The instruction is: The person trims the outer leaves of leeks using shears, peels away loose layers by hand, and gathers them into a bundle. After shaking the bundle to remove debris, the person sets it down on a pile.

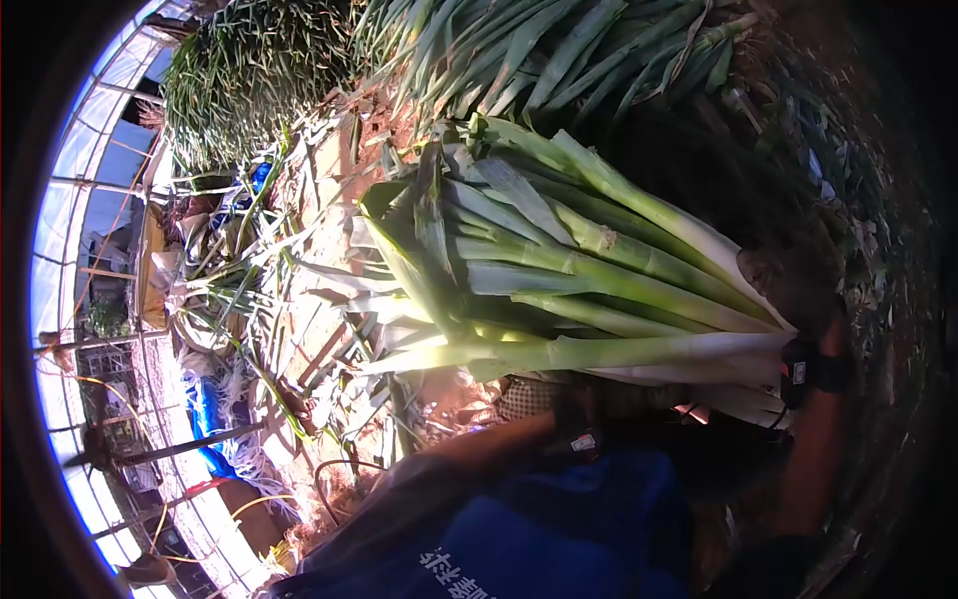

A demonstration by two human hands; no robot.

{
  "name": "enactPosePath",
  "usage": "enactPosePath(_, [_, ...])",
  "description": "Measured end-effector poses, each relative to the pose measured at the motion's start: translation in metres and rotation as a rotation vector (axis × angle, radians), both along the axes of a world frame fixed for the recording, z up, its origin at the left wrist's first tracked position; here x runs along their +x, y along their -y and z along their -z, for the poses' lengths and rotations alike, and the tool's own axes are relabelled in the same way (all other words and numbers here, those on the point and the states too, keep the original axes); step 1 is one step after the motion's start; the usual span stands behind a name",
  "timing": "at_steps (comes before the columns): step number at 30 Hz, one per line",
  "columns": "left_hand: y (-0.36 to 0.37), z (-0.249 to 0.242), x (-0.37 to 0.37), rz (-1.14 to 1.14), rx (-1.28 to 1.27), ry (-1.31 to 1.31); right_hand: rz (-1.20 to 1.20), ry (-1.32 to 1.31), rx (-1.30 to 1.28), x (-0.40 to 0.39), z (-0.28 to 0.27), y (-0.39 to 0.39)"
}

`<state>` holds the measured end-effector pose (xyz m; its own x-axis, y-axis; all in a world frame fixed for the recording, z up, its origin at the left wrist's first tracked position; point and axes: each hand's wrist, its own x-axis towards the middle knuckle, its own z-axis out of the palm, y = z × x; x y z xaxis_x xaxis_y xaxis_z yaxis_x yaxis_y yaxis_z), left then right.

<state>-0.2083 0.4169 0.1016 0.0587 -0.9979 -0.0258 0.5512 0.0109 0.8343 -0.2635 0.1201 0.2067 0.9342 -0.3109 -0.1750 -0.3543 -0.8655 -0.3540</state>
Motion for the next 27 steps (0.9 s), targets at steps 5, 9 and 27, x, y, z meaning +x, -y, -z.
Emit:
enactPosePath(5, [-0.004,0.006,-0.009,-0.023,0.076,-0.168,0.077,-0.205,-0.021,0.005,-0.018,-0.002])
enactPosePath(9, [-0.008,0.009,-0.012,-0.043,0.124,-0.29,-0.02,-0.025,-0.149,-0.015,0.003,-0.004])
enactPosePath(27, [-0.079,0.038,-0.022,-0.107,0.04,-0.184,0.427,-0.33,0.449,0.003,-0.051,-0.07])
